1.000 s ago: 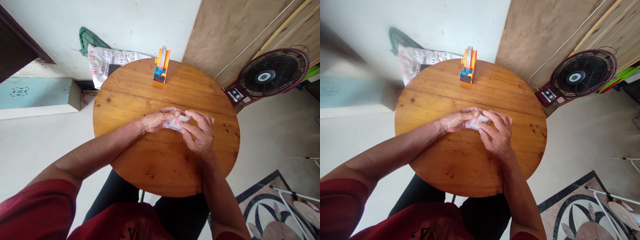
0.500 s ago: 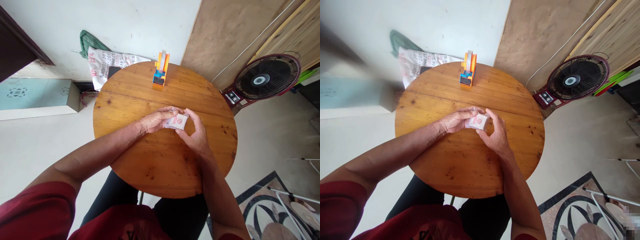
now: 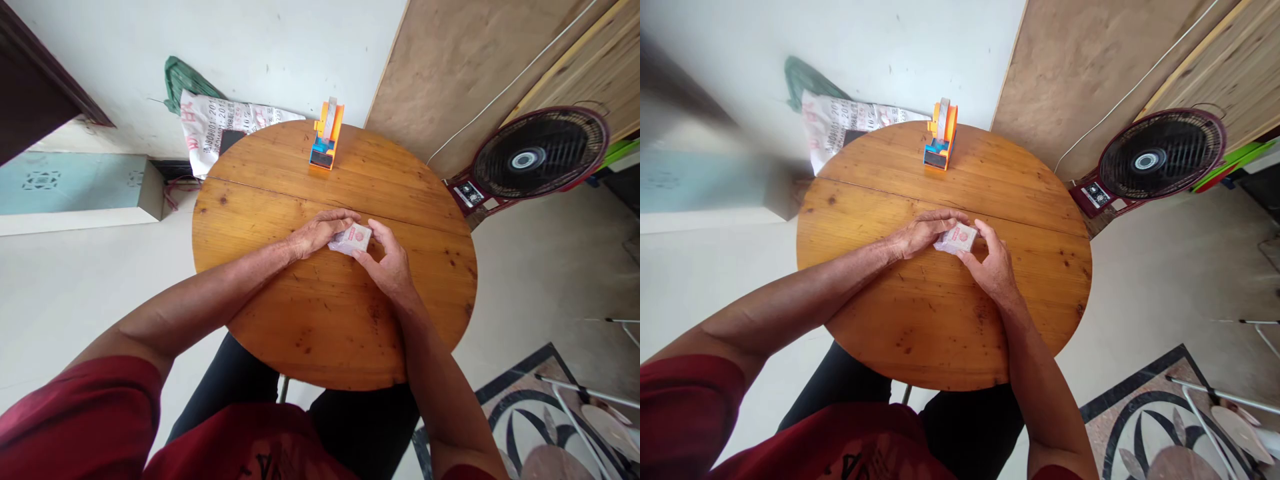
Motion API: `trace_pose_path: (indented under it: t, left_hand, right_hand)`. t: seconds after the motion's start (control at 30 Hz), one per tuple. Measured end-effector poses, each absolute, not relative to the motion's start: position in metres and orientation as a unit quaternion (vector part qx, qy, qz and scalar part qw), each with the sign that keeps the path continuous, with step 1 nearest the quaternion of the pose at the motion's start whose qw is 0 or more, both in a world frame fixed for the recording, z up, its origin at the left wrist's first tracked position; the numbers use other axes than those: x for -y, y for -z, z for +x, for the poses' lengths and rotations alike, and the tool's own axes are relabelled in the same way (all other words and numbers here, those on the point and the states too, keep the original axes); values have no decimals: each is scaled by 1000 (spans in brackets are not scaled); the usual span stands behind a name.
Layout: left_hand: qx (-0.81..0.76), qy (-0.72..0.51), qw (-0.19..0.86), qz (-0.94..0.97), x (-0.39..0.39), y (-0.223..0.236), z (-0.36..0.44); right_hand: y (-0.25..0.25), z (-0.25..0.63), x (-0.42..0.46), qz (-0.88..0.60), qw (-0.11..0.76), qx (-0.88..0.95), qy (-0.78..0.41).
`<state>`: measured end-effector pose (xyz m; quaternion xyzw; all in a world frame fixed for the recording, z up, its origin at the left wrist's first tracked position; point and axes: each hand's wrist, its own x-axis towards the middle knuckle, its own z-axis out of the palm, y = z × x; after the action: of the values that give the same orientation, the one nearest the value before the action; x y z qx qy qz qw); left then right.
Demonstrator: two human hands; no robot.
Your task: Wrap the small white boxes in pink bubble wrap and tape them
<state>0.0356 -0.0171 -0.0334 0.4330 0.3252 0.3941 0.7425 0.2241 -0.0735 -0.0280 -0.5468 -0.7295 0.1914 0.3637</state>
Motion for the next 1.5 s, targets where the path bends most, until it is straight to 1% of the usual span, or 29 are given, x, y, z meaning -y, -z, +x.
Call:
trace_pose_path:
  t: [0.13,0.33,0.47,0.63,0.9,1.07,1.27,1.4,1.5]
  left_hand:
    - [-346,-394,710,470,17,33,33]
    - [-334,-391,676,528,19,33,29]
    - [-319,-395,693,512,21,34,30]
    - [-290,-392,729,481,21,34,31]
    - [-287,-400,717,494,22,35,31]
    - [-279,-404,705,512,22,34,29]
    - [-284,-418,674,539,20,32,30]
    - [-289,-418,667,545,21,33,31]
    - [-281,-422,660,554,20,36,32]
  right_hand:
    - [32,225,71,-561,360,717,-203]
    - [32,226,70,-562,353,719,-208]
    - [31,226,70,-565,344,722,-204]
    - [31,226,71,-575,330,730,-166]
    - [22,221,76,-537,308,779,-99]
    - [16,221,78,-492,338,798,-83]
    - [13,223,79,-497,372,781,-71]
    - [14,224,77,-494,390,776,-30]
    - [16,224,75,-490,388,780,13]
